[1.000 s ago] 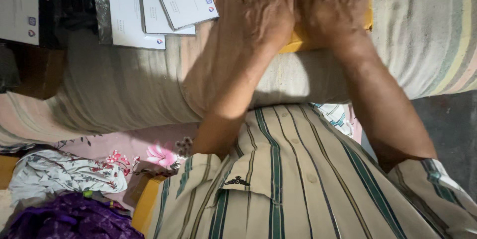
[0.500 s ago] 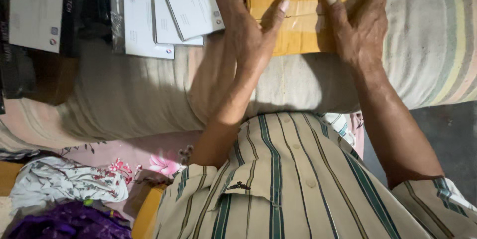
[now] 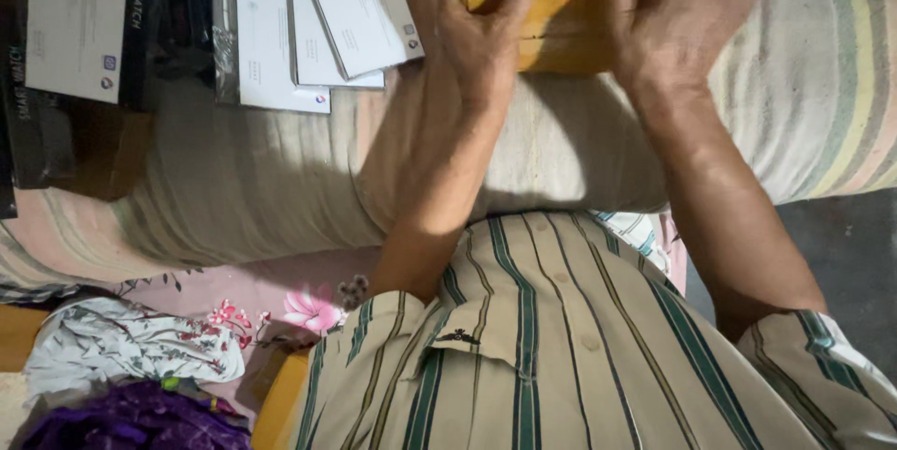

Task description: The person places a smart watch retail box into a yellow padded courier mailer, folds the flap closed, and repeatedly presses along the sealed edges with both hands. They then set the sealed mailer aside and handle another box and mailer on the bed.

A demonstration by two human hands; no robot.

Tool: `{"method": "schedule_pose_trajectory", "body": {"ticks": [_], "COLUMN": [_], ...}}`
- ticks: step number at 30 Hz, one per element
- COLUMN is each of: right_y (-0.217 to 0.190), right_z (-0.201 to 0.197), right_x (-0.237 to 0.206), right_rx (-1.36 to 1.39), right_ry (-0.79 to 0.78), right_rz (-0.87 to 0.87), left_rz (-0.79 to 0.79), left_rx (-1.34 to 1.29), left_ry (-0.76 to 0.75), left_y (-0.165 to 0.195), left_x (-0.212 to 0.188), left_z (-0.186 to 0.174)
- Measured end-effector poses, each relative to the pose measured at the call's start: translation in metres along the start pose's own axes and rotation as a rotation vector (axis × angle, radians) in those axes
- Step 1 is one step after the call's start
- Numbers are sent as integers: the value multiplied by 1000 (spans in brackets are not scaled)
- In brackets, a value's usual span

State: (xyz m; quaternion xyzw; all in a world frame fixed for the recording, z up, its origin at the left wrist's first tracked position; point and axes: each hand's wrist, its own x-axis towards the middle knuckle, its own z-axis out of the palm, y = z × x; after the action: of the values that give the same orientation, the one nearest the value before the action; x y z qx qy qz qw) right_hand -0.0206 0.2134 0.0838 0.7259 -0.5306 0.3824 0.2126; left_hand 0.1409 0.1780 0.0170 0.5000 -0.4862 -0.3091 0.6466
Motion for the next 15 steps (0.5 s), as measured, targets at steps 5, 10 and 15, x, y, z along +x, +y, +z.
{"method": "schedule_pose_trajectory", "body": {"ticks": [5,10,15], "right_y": [-19,12,24], "right_z": [22,-15,-62], "right_x": [7,-8,-34], "right_rx": [78,-64,934], "right_ry": [-226,-238,-359], "right_rz": [-111,88,1005], "left_rz": [157,7,-251], "left_rx": [-108,89,-213], "left_ry": [-9,-119,-284], "left_y": [-3,2,21], "left_x": [-3,-12,-43], "left_z": [3,-27,-56]}}
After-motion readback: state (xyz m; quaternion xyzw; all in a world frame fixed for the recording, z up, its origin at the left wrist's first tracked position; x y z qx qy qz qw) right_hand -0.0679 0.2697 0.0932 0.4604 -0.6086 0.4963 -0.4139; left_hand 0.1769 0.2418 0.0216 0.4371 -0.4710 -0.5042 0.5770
